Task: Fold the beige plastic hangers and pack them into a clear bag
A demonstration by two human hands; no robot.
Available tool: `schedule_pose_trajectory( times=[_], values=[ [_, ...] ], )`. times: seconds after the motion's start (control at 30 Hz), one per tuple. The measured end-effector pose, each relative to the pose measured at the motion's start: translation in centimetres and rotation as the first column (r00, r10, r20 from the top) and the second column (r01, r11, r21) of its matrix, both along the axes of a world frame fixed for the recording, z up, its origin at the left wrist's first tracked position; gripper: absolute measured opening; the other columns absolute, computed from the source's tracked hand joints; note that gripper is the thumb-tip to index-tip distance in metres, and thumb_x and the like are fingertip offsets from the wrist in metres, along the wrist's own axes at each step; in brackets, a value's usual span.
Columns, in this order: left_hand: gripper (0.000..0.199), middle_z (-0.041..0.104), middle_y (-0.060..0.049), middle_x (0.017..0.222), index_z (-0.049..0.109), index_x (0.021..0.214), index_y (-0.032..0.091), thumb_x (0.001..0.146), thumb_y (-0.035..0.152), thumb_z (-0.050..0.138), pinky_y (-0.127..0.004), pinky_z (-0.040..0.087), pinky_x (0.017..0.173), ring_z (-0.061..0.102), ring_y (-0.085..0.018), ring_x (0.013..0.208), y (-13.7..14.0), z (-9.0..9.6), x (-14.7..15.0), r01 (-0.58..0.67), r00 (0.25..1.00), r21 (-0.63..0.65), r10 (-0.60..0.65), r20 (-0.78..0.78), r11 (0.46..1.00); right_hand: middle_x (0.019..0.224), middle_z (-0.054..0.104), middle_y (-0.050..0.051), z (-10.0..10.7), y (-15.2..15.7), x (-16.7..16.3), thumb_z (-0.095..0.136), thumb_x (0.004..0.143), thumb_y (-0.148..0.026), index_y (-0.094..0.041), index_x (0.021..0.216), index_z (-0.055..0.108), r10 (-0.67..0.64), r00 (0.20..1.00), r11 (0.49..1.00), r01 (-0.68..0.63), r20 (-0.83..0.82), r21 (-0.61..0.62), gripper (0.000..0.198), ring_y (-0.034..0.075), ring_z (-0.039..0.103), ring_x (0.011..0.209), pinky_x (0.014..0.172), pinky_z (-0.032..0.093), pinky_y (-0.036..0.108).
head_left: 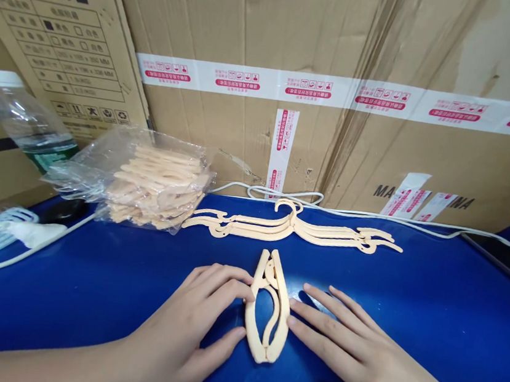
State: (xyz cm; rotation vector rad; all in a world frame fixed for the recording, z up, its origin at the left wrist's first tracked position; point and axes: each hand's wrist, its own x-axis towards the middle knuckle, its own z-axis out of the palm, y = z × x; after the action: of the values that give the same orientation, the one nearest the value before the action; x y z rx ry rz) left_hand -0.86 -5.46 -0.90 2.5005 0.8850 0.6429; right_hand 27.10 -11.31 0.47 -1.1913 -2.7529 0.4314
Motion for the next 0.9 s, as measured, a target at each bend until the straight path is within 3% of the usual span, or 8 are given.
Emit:
schedule_pose_trajectory(
  times=[0.43,0.9],
  values=[
    [0.03,0.054,-0.005,0.129,0.053,0.115,0.026,0.088,0.013,0.054,-0.041,0.043,0.101,0.049,-0.024,0.118,0.19,0.16,-0.26,0.037,0.998,-0.009,-0.037,-0.059,0.999,0.154,0.028,0.002,-0.59,-0.52,-0.09,0.044,0.099,-0.048,-0.026,0.155,0.015,-0.003,0.994,0.988,-0.014,0.109,0.154,0.067,0.034,0.027,0.142,0.109,0.033,0.059],
    [0.029,0.056,-0.003,0.127,0.051,0.115,0.027,0.089,0.014,0.054,-0.039,0.04,0.102,0.05,-0.022,0.119,0.39,-0.03,-0.16,0.044,0.999,-0.007,-0.044,-0.023,0.999,0.154,0.03,0.005,0.06,-0.22,-0.11,0.043,0.1,-0.04,-0.024,0.155,0.011,0.032,0.996,0.993,-0.041,0.079,0.114,0.065,0.031,0.025,0.142,0.11,0.033,0.057]
  ],
)
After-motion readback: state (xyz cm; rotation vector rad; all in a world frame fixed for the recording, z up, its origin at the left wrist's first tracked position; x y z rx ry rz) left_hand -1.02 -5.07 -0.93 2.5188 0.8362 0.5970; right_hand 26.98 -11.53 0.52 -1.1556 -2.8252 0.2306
